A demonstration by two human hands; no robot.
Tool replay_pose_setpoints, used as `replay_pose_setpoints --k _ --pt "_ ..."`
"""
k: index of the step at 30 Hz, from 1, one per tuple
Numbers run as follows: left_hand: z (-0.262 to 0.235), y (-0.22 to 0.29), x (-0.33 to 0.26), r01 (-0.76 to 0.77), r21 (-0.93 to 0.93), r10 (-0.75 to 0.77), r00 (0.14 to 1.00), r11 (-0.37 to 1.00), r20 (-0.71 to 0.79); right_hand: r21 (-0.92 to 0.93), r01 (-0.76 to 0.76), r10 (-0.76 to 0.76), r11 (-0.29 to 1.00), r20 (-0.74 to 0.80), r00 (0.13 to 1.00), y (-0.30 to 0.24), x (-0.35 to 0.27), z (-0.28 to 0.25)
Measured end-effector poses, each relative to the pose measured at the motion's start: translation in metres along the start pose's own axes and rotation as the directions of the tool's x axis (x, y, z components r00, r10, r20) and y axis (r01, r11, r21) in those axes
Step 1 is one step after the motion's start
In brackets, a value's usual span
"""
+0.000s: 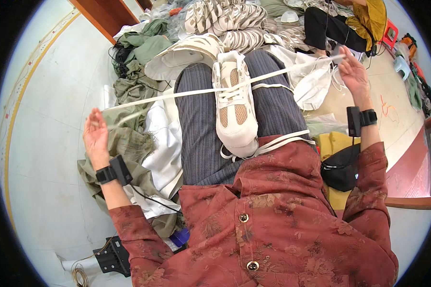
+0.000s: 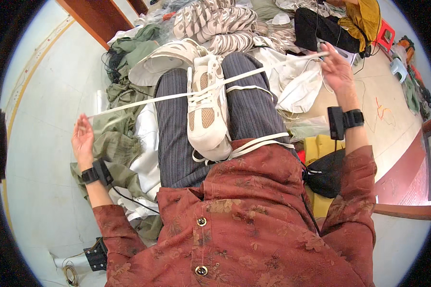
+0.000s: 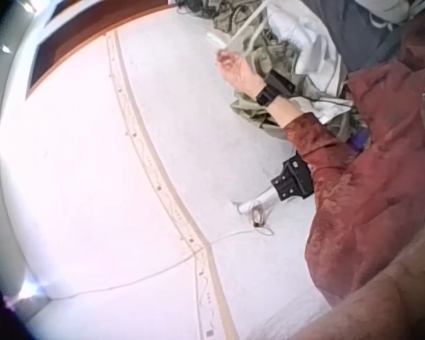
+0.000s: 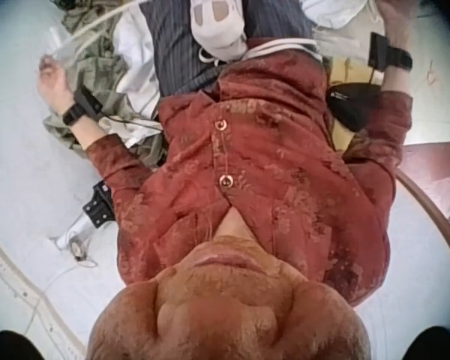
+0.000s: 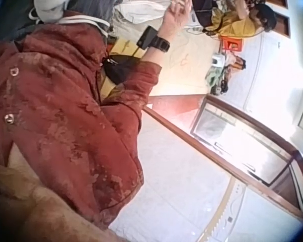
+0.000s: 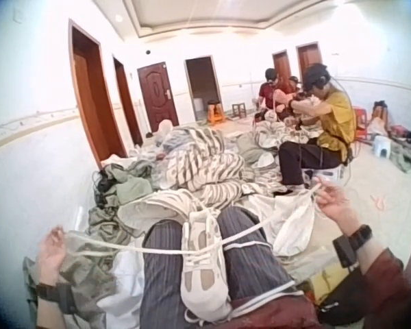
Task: Lacing a new pair of athletic sneakers in a manufacturing environment.
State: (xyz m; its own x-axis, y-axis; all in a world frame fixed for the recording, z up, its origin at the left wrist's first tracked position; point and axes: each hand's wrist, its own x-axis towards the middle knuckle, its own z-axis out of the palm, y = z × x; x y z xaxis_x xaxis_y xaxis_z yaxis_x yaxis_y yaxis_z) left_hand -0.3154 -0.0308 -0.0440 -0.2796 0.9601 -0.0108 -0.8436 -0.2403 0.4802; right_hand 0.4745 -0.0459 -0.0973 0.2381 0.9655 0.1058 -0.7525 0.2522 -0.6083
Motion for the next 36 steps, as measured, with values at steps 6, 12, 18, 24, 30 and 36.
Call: replay_pose_setpoints --k 6,12,18,24,30,36 --pt "-0.041 0.073 -0.001 -0.12 0.182 0.141 0.984 0.976 -0.106 -0.135 0.066 -0.105 0.989 -0.303 0.947 -0.056 -0.028 -0.12" --pt "-0.087 0.172 -0.027 -0.33 0.446 0.36 0.933 0.832 0.02 -0.208 0.001 -0.115 0.978 -0.536 0.836 -0.057 -0.059 -0.186" --pt "-0.093 0.202 -0.039 -0.399 0.458 0.47 0.881 0.794 -0.049 -0.323 0.029 -0.194 0.946 -0.491 0.849 -0.13 -0.108 -0.269" --pt "-0.084 0.223 -0.084 -0.501 0.706 0.542 0.817 0.5 0.196 -0.464 -0.021 -0.34 0.885 -0.678 0.652 -0.098 -0.114 -0.261" --pt "-0.06 0.132 -0.05 -0.631 0.775 0.279 0.753 0.045 0.596 -0.695 -0.232 -0.231 0.68 -0.504 0.832 -0.094 -0.103 -0.224" --pt "0.1 -0.092 -0.072 -0.254 0.894 -0.122 0.94 0.37 0.317 -0.826 -0.124 0.175 0.55 -0.031 0.984 0.038 -0.073 0.044"
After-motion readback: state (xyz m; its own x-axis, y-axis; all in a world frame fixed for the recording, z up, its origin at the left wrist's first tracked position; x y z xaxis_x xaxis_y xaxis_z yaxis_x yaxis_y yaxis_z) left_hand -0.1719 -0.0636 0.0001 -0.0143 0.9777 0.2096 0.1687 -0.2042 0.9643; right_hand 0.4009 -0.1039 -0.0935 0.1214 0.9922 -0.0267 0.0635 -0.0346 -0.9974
